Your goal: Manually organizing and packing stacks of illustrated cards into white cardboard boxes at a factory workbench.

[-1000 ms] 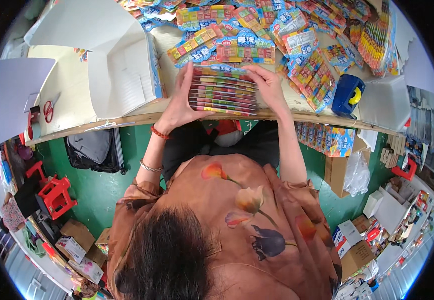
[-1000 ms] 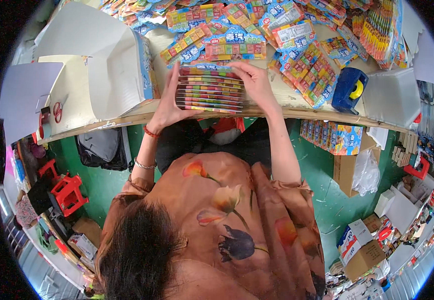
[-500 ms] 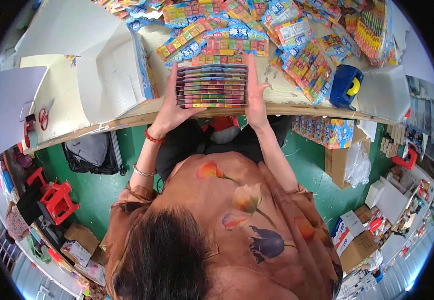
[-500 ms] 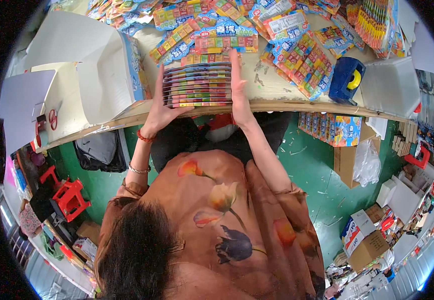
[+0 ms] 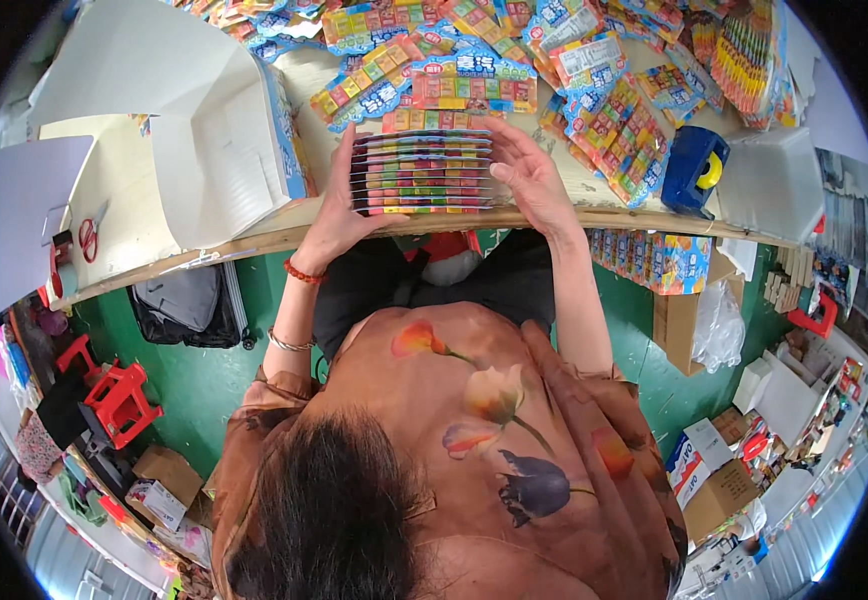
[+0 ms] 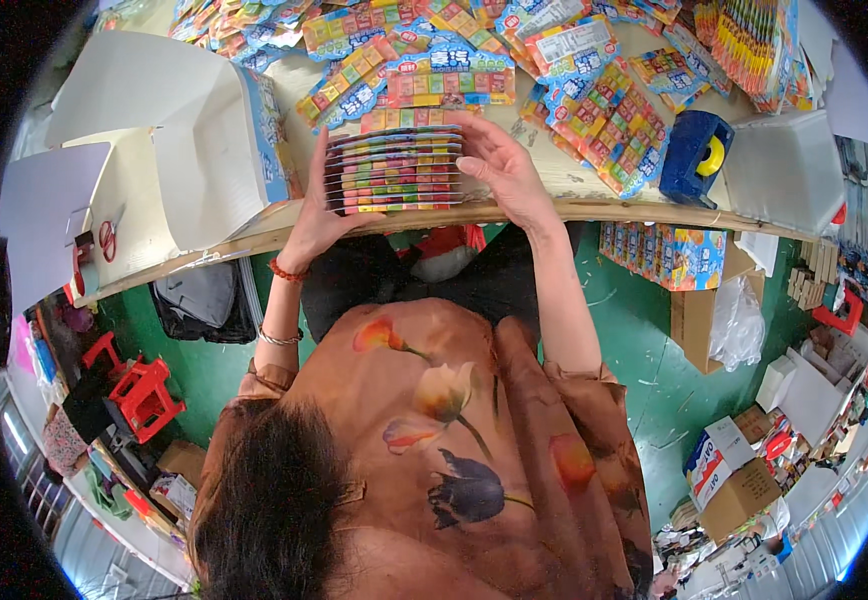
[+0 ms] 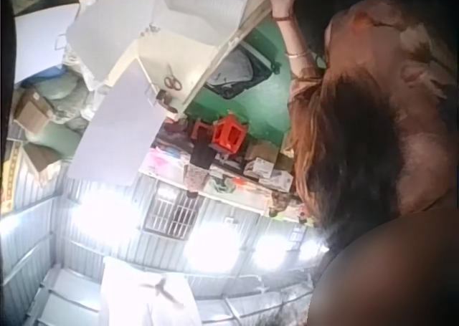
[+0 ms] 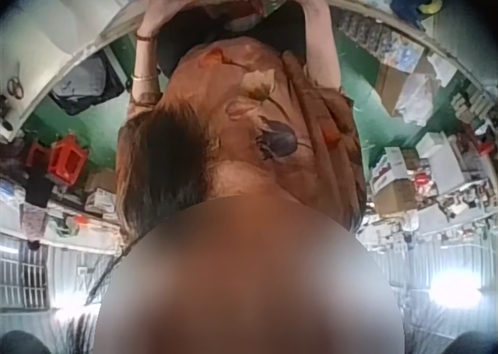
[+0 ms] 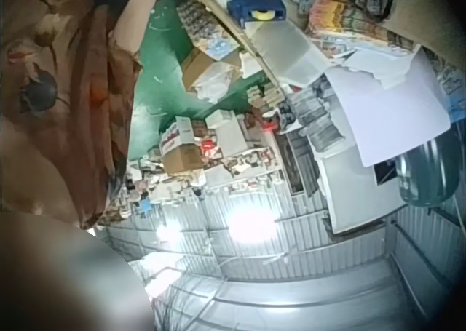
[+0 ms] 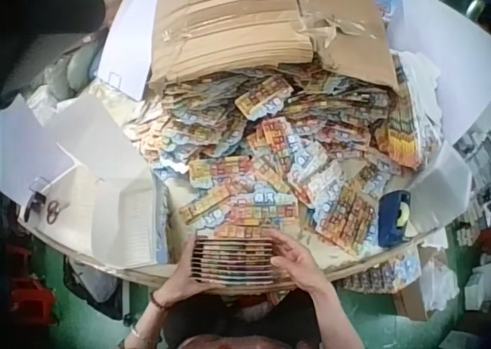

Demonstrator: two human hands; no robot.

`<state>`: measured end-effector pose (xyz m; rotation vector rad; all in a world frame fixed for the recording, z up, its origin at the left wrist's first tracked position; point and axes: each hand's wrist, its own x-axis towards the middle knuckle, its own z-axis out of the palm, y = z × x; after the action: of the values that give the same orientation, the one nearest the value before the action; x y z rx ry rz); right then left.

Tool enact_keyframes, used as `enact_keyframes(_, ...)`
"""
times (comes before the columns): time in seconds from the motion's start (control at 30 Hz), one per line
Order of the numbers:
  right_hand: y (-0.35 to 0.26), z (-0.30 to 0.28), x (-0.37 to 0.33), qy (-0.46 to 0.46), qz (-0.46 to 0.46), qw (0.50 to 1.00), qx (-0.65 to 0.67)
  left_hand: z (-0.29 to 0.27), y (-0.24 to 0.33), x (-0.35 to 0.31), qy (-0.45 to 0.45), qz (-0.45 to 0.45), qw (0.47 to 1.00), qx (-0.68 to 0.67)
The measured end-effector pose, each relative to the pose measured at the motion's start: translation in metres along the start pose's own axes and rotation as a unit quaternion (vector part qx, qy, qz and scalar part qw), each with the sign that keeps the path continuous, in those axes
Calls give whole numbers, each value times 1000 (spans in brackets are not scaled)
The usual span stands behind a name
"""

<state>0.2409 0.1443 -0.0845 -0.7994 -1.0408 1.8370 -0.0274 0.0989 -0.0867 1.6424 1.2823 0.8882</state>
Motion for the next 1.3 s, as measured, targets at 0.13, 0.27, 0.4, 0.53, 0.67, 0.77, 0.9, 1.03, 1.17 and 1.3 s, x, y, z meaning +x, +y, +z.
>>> enact_keyframes(0.13, 0, 1, 1, -1, 4, 1000, -9, -1, 2, 1, -1, 11, 1000, 15)
enact_keyframes(0.27, 3, 1, 1, 6, 3, 999, -32, -1, -1, 1, -10, 30, 999, -13)
enact_keyframes(0.4, 1, 4, -1, 10, -6, 999, -42, -2, -2, 0, -20, 47, 999, 6)
enact_keyframes(0.53, 1, 7, -1, 12, -13, 999, -50, -1, -4, -1, -16, 40, 999, -4)
enact_keyframes(0.67, 8, 11, -2, 29, -38, 994, -102, -1, -4, -1, -18, 34, 999, -3)
enact_keyframes(0.77, 12, 15, -3, 54, -60, 981, -175, -1, -2, 0, -21, 36, 999, -9)
enact_keyframes(0.9, 15, 21, -3, 100, -122, 937, -312, -1, 2, 0, -24, 37, 999, -18)
enact_keyframes(1.03, 13, 29, -5, 122, -139, 916, -356, -1, 1, -1, -21, 35, 999, -25)
enact_keyframes(1.17, 10, 28, -9, 125, -133, 915, -359, -2, 2, -2, -9, 13, 1000, -11)
enact_keyframes(1.3, 7, 21, -10, 98, -121, 928, -338, -2, 4, -3, -1, -11, 999, -33)
